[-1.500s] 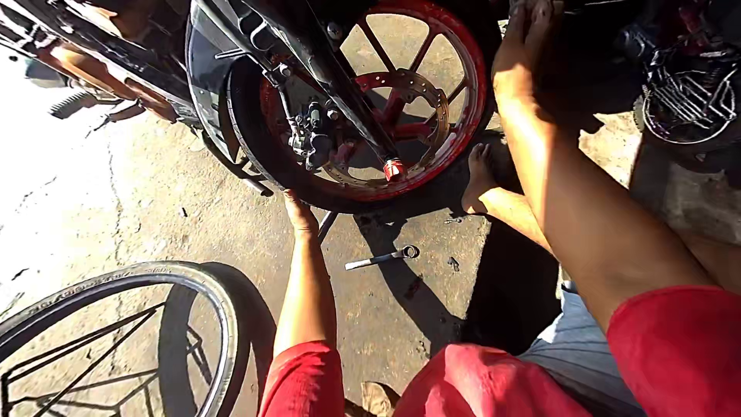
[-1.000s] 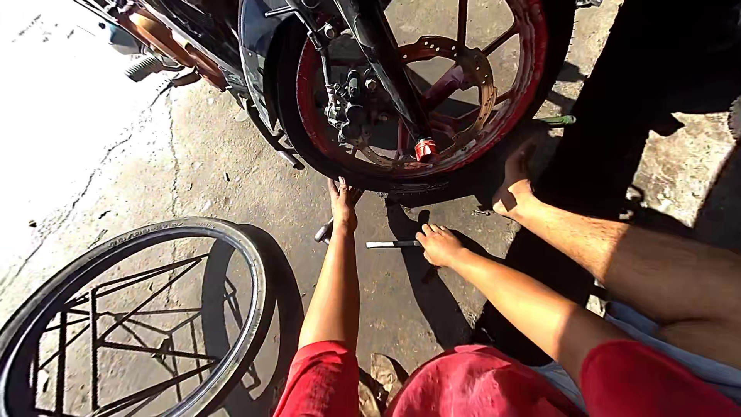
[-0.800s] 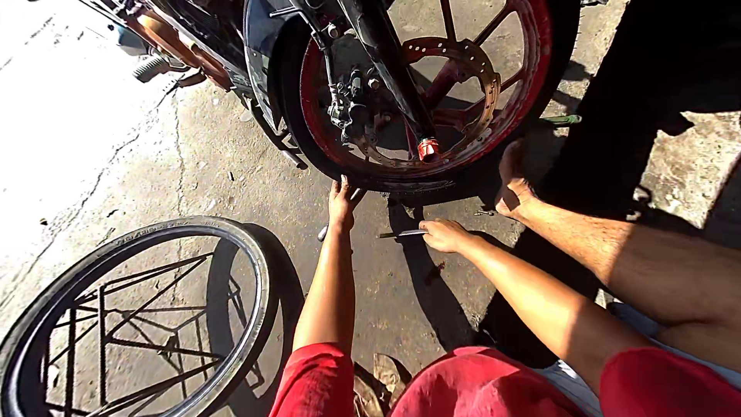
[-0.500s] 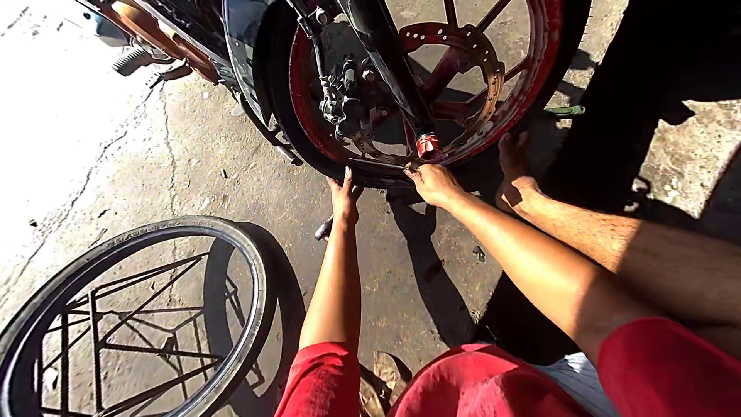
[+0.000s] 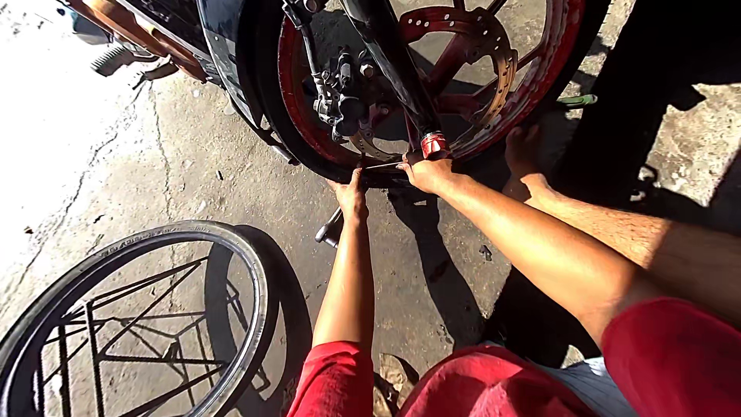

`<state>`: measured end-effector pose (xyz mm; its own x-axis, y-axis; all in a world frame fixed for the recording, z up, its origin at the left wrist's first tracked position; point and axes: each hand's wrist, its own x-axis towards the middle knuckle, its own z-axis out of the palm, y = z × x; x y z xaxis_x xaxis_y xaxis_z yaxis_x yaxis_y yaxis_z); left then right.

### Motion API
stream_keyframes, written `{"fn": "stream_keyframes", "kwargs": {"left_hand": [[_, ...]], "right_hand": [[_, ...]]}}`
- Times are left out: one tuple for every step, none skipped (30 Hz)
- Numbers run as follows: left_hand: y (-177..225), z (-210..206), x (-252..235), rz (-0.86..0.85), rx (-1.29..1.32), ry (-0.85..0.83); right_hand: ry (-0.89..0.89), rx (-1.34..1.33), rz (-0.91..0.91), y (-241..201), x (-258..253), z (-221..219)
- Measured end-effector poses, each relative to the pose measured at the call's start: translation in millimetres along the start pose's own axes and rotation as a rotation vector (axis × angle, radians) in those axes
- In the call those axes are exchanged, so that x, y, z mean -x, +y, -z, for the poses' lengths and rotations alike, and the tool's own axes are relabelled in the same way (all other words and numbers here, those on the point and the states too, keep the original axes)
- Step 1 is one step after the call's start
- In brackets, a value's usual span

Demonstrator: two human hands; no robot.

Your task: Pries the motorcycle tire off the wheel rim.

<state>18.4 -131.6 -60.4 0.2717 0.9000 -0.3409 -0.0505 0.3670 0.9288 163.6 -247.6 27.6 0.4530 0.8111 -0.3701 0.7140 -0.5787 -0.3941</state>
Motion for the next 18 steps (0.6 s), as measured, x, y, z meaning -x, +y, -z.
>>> {"fn": "stream_keyframes", "kwargs": {"left_hand": [[0,1,0,0.011,-0.003,-0.007],[3,3,0,0.032,-0.005,-0.022],[8,7,0,0.068,-0.010,-0.040],[18,13,-3,0.107,-0.013,-0.065],[29,21,-9,0.122,-0.012,-0.085],[41,30,-18,0.088,-0.008,-0.112],[50,39,-32,0.006,0.010,-0.161],[55,45,-49,-0.105,0.044,-0.237],[53,49,-66,-0.212,0.101,-0.326],[49,47,-78,-0.274,0.156,-0.374],[46,45,-85,-0.313,0.197,-0.415],[44,44,-86,-0.331,0.223,-0.432],[42,43,-87,-0.341,0.233,-0.431],[41,42,-87,-0.345,0.239,-0.419],[39,42,-88,-0.343,0.245,-0.414],[38,43,-89,-0.338,0.247,-0.413],[36,43,-90,-0.334,0.256,-0.418],[34,44,-91,-0.328,0.265,-0.420]], "right_hand": [[-0.008,0.010,-0.008,-2,1,1],[-0.029,0.024,-0.026,-7,4,3],[-0.069,0.021,-0.051,-15,10,7],[-0.113,-0.001,-0.069,-24,16,13],[-0.152,-0.030,-0.078,-33,22,20],[-0.212,-0.057,-0.081,-42,27,31],[-0.282,-0.095,-0.084,-50,30,42],[-0.345,-0.158,-0.092,-56,29,51],[-0.377,-0.275,-0.111,-59,27,52],[-0.374,-0.453,-0.163,-62,25,46],[-0.366,-0.680,-0.255,-66,27,35],[-0.390,-0.916,-0.359,-75,32,26],[-0.397,-1.075,-0.417,-85,38,13],[-0.351,-1.171,-0.427,-96,44,-2],[-0.269,-1.213,-0.409,-106,51,-18],[-0.180,-1.219,-0.377,-114,56,-34],[-0.102,-1.213,-0.340,-120,60,-50],[-0.037,-1.183,-0.315,-124,63,-64]]}}
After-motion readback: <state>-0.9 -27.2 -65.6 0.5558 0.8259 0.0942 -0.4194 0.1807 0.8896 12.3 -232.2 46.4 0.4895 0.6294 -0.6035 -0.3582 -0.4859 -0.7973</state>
